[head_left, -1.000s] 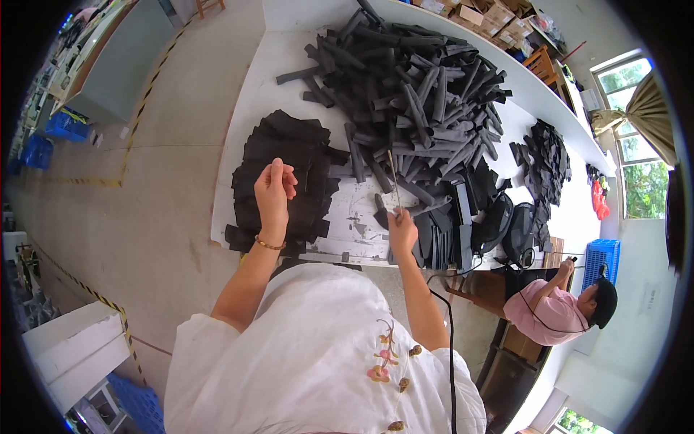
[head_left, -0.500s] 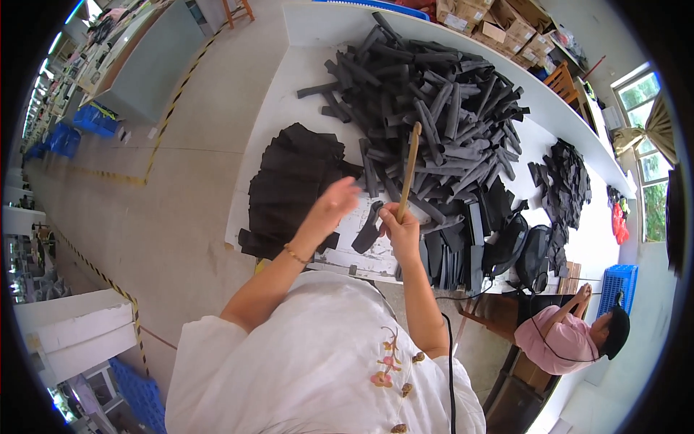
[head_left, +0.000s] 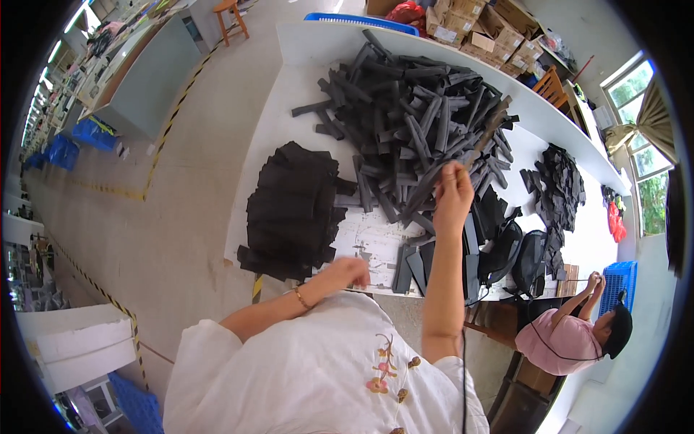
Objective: The person is counting and sorting black foam pieces on a workbench using a wooden stick.
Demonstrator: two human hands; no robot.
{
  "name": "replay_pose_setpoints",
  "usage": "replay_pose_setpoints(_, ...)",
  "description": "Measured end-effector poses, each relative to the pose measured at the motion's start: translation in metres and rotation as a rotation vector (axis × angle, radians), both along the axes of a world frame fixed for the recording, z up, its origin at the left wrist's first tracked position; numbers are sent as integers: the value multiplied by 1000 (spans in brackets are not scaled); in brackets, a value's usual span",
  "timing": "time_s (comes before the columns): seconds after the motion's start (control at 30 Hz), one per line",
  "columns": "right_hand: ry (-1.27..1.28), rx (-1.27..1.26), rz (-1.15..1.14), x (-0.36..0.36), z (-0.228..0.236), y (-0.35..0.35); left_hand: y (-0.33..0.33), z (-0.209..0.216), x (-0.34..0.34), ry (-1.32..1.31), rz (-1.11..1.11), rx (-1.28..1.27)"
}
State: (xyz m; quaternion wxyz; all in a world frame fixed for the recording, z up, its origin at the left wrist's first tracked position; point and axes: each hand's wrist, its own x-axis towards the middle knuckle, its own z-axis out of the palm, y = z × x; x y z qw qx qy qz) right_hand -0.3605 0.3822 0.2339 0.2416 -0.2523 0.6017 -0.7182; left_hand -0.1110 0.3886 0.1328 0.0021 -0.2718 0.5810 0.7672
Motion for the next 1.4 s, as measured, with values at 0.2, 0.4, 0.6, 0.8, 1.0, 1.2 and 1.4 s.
replay_pose_setpoints(0.2, -126, 14, 237, 50, -4, 8, -62, 86, -48, 454, 637, -154)
replay_pose_setpoints(0.4, -178, 37, 373, 68, -19, 10, -86, 79, -46, 495, 541, -21)
replay_pose_setpoints(0.6, -277, -47, 326, 85, -32, 11, -79, 65, -47, 451, 603, -51)
replay_pose_setpoints(0.8, -365, -16, 324, 87, -40, 15, -79, 74, -41, 491, 701, 101)
replay_pose_setpoints(1.0, 42, 47, 247, 73, -22, 18, -78, 64, -31, 259, 467, -362)
replay_pose_setpoints(1.2, 678, 88, 357, 55, -17, 8, -75, 67, -31, 237, 408, -671)
replay_pose_setpoints(1.4, -550, -354, 306, 60, -12, 6, -72, 66, -29, 221, 441, -473)
